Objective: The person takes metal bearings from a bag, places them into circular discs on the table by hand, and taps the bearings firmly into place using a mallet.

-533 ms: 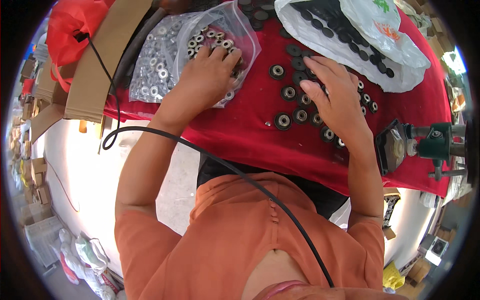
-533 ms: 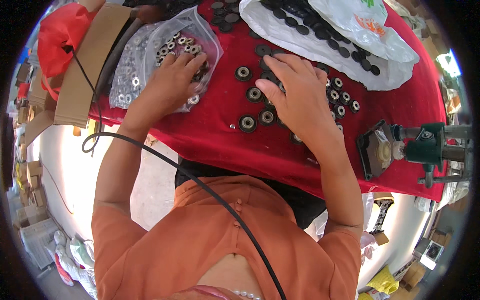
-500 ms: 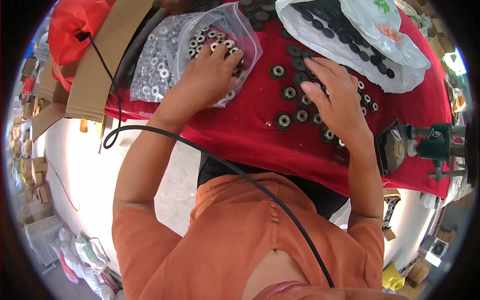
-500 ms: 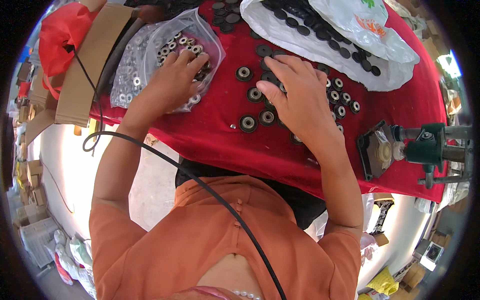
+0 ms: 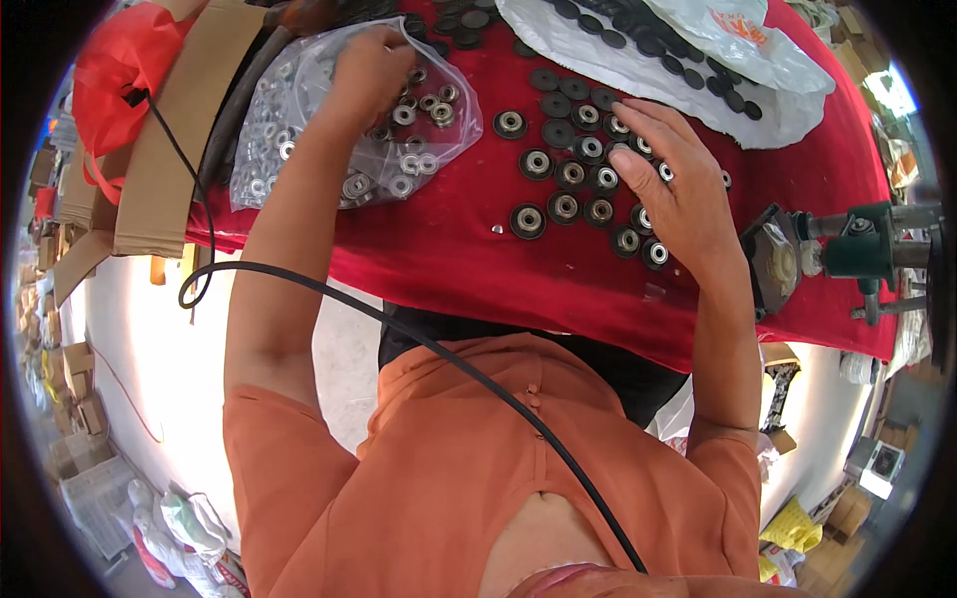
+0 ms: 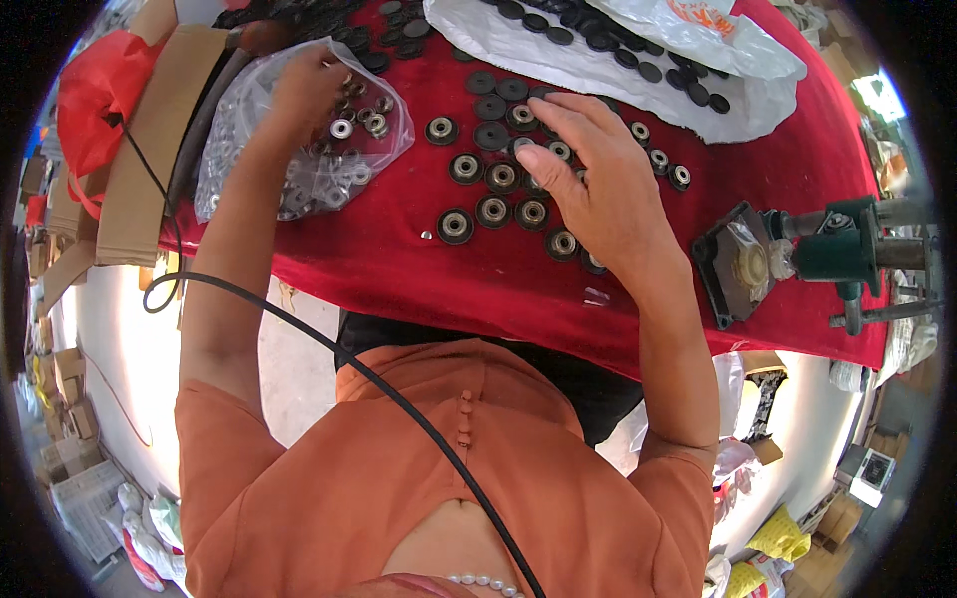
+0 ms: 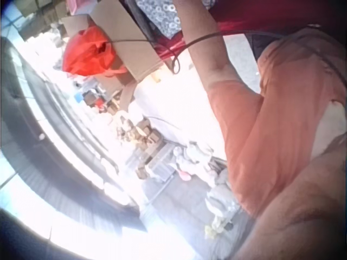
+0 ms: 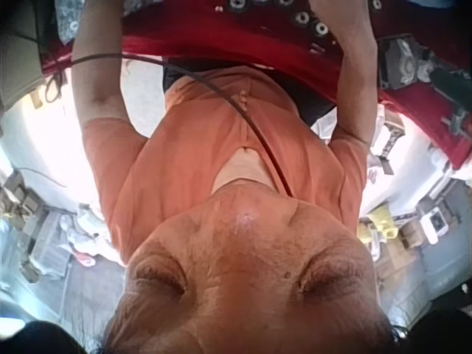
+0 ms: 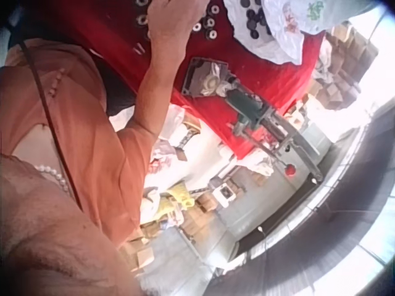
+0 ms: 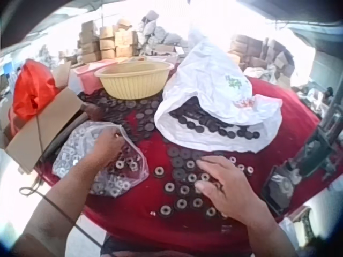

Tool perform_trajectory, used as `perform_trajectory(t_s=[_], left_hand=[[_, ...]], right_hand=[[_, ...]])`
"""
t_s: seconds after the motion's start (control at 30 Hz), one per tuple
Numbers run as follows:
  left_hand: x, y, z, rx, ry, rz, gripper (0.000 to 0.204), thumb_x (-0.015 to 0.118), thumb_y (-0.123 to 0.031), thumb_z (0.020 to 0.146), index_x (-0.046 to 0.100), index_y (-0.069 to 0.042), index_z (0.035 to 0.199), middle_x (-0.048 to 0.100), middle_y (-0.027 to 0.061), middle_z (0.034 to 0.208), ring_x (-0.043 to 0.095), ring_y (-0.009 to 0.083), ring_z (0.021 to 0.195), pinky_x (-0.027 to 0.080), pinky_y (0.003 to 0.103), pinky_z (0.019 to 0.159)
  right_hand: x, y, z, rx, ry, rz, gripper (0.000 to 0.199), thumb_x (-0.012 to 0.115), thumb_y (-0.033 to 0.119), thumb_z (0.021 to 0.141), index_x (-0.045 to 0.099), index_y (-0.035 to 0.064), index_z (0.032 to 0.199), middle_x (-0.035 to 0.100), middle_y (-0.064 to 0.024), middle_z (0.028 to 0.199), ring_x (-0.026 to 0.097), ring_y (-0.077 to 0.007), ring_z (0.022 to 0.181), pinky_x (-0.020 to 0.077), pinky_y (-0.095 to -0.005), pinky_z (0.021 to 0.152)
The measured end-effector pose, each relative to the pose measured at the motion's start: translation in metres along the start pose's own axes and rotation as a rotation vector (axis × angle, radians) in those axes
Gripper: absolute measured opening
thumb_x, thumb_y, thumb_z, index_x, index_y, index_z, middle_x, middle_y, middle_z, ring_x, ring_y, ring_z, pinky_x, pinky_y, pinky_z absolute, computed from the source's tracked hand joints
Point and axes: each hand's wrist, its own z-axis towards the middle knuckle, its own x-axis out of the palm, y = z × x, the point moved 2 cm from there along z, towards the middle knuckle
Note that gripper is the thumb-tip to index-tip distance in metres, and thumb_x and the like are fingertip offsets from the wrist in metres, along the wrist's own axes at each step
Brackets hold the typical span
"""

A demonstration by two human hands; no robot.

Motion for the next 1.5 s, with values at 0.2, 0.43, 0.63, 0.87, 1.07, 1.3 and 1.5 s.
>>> perform_trajectory(t_s=[0.2,0.43,0.63,0.87,1.07,1.3,1.5], left_hand=[[0.009,-0.059,-0.03,-0.19,0.389,-1.266,0.02,0.06,-0.016,0.095,0.062,0.0,0.107,0.06,0.0053,0.084,0.041,0.0034,0.05,0.024,0.018,0.035],[0.086,-0.085,-0.042,-0.425,0.731,-1.366,0.025,0.055,-0.025,0.1,0.059,-0.001,0.096,0.058,0.0048,0.08,0.039,0.0057,0.051,0.028,0.019,0.037],[0.095,-0.081,-0.041,-0.335,0.752,-1.211,0.026,0.054,-0.028,0.1,0.06,-0.003,0.094,0.057,0.004,0.079,0.039,0.0064,0.052,0.027,0.019,0.039],[0.086,-0.082,-0.035,-0.188,0.74,-0.987,0.03,0.059,-0.032,0.098,0.062,-0.001,0.097,0.055,0.0027,0.078,0.039,0.0053,0.054,0.026,0.02,0.04],[0.072,-0.062,-0.015,-0.244,0.551,-1.207,0.037,0.056,-0.029,0.099,0.06,0.005,0.113,0.06,0.0098,0.095,0.054,0.0115,0.069,0.044,0.022,0.052],[0.074,-0.061,-0.013,-0.541,0.519,-1.647,0.025,0.056,-0.024,0.099,0.059,0.0,0.105,0.054,0.0033,0.081,0.043,0.0099,0.057,0.03,0.022,0.044],[0.074,-0.062,-0.019,-0.497,0.542,-1.622,0.025,0.056,-0.025,0.099,0.059,-0.001,0.106,0.054,0.0029,0.081,0.044,0.0101,0.059,0.031,0.022,0.045]], right_hand=[[0.004,0.002,0.008,0.063,-0.076,0.12,0.037,0.065,0.026,0.092,0.065,-0.0017,0.117,0.065,-0.0177,0.112,0.065,-0.0318,0.098,0.0518,-0.0353,0.082],[0.034,-0.008,0.038,-0.11,-0.172,0.093,0.028,0.07,0.009,0.085,0.068,0.0038,0.112,0.066,-0.012,0.093,0.065,-0.0282,0.082,0.0515,-0.0343,0.072],[0.035,-0.013,0.042,-0.079,-0.172,-0.108,0.02,0.072,0.006,0.082,0.068,0.0043,0.101,0.065,-0.0108,0.091,0.065,-0.03,0.08,0.0515,-0.0367,0.069],[0.036,-0.02,0.053,-0.056,-0.148,-0.083,0.02,0.074,0.006,0.08,0.068,0.0046,0.099,0.065,-0.0112,0.088,0.066,-0.0299,0.076,0.0515,-0.0369,0.067],[0.04,-0.022,0.045,-0.062,-0.161,-0.107,0.012,0.074,0.005,0.079,0.069,0.0036,0.089,0.065,-0.0095,0.083,0.064,-0.029,0.075,0.0501,-0.0359,0.066],[0.058,-0.007,0.026,-0.201,-0.035,-0.324,0.007,0.071,0.006,0.077,0.069,0.0068,0.084,0.062,-0.0037,0.082,0.061,-0.0231,0.076,0.0433,-0.0372,0.077],[0.058,0.009,0.018,-0.181,0.062,-0.416,0.016,0.072,0.008,0.077,0.071,0.0058,0.092,0.063,-0.0039,0.091,0.06,-0.0216,0.089,0.0406,-0.0392,0.086]])
